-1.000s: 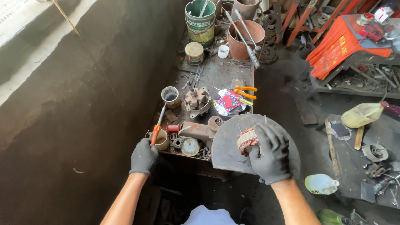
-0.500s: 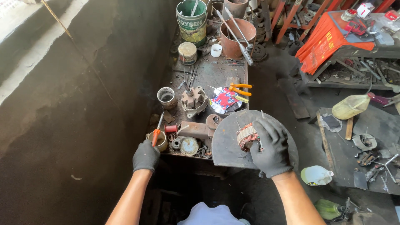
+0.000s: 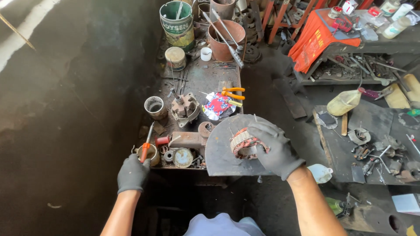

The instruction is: Repairing an electric motor stator using a soldering iron and pliers

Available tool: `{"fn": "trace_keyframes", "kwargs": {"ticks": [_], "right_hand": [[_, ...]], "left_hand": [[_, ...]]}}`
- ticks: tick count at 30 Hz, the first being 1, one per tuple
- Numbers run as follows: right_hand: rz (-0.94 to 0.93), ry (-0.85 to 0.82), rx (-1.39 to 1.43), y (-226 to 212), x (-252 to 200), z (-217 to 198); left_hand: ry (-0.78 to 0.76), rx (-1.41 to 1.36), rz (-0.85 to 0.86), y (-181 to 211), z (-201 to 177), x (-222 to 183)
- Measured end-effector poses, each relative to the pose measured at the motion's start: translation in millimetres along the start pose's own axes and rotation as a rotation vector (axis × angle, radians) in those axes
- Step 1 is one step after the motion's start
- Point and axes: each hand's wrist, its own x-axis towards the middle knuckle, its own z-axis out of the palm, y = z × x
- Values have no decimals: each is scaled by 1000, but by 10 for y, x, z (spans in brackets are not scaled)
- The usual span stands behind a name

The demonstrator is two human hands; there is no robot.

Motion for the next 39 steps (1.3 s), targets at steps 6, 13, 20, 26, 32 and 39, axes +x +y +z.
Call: {"fn": "trace_keyframes", "kwargs": {"ticks": [6,13,20,26,32,39], "right_hand": [[-11,-300,211,174,169,-292],[-78,-472,426,469,235,-286],[122,-429,420,544,208,-152],[140,-345,402,595,76,-51],[-65,-222,282,728,51,-38],[173,-273,300,864,-182,126]], "left_hand": [[105,-45,-74,198,-142,-150],[281,-290,296,1357,-67,-929],[134,-370,376,2149,894,-901],[137,-320,502,2235,803,-966],[52,-74,486,2231,765,-1042],[112,-90,686,2201,456,-1320]]}}
